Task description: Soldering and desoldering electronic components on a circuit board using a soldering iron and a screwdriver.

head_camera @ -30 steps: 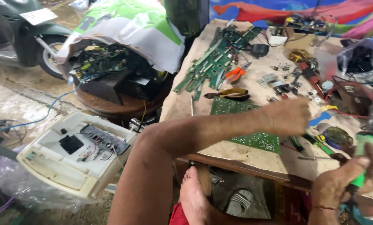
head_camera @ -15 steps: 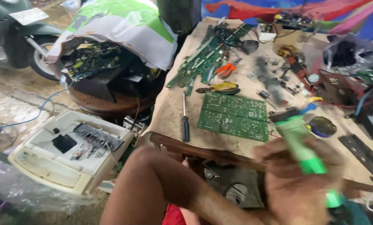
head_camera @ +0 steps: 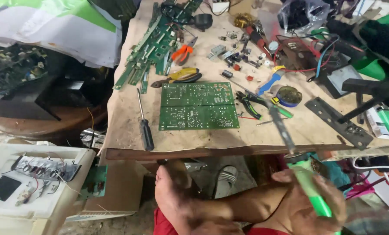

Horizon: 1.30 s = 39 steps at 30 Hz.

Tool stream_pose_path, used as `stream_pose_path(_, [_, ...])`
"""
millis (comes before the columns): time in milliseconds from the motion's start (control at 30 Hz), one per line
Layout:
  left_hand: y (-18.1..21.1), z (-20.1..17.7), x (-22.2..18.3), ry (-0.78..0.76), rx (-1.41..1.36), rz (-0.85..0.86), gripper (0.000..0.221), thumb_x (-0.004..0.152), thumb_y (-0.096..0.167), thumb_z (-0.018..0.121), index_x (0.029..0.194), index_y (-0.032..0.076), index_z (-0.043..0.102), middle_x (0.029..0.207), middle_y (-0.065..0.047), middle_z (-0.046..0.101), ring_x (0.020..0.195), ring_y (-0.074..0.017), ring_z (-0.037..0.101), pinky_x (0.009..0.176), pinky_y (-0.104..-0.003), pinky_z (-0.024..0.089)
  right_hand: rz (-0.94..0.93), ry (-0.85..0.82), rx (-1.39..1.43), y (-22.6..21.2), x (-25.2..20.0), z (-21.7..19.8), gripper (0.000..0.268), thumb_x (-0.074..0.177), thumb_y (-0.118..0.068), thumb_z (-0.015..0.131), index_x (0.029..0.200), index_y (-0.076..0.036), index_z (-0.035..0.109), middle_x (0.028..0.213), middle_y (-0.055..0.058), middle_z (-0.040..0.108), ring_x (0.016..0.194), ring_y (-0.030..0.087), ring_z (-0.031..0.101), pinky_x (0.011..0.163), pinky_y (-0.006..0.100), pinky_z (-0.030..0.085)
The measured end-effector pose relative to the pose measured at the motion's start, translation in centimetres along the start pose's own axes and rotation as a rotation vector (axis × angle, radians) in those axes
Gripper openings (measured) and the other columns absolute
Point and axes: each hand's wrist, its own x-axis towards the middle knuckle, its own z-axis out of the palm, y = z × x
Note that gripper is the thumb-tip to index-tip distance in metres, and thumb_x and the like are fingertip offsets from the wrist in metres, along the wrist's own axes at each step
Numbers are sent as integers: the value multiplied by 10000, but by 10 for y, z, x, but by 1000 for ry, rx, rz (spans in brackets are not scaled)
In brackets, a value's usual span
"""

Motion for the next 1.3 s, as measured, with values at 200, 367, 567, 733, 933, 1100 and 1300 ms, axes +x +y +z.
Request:
stream_pose_path(200, [52, -154, 18, -204, -193, 1237, 234, 911, 129, 604, 1115, 92, 711, 1027, -75, 730, 875, -239, 667, 778, -405, 492, 271, -533, -194, -2, 30, -23, 543, 1028, -327, 484, 1445, 19, 458, 1194, 326, 654, 1063, 379, 734, 913, 398, 657])
stream_pose_path(367, [87, -153, 70, 211, 328, 1226, 463, 891, 374, 760, 1291, 196, 610, 1336, -59, 630, 1213, -279, 597, 935, -441, 468, -64, -858, -740, 43, 50, 39, 437, 868, -178, 856, 1262, -88, 688, 1151, 170, 655, 1058, 372, 677, 904, 474, 563])
stream_pose_path(567, [66, -133, 88, 103, 336, 998, 757, 794, 555, 778, 1435, 210, 571, 1474, -169, 518, 1261, -366, 540, 1044, -549, 385, -367, -992, -789, 68, 65, 67, 323, 974, -141, 775, 1284, -145, 685, 1098, 131, 701, 1008, 342, 667, 931, 457, 565])
stream_pose_path(733, [53, -138, 99, -48, 220, 1047, 548, 893, 420, 733, 1349, 136, 625, 1442, -153, 557, 1274, -341, 570, 1055, -529, 400, -351, -1024, -716, 80, 68, 72, 344, 1000, -83, 725, 1329, -156, 654, 1086, 108, 708, 931, 322, 667, 851, 448, 557])
stream_pose_path(933, [53, -141, 109, -146, 122, 1099, 452, 925, 233, 696, 1344, 76, 627, 1486, -191, 538, 1304, -366, 560, 1058, -485, 440, -337, -990, -640, 98, 64, 62, 403, 1005, -53, 748, 1378, -159, 640, 1060, 117, 685, 894, 320, 649, 796, 465, 535])
stream_pose_path(1100, [48, -134, 115, -43, 170, 1198, 392, 956, 158, 670, 1328, 40, 628, 1475, -186, 546, 1261, -346, 581, 1101, -455, 451, -402, -889, -574, 96, 72, 70, 384, 988, -41, 811, 1327, -141, 663, 897, 93, 657, 715, 268, 583, 709, 418, 509])
stream_pose_path(1300, [40, -119, 126, 136, -7, 1184, 355, 1036, 293, 583, 1324, 93, 643, 1355, -159, 606, 1178, -388, 659, 953, -478, 537, -159, -665, -450, 95, 95, 92, 228, 939, -8, 807, 1158, -46, 756, 987, 174, 765, 961, 389, 742, 885, 484, 578])
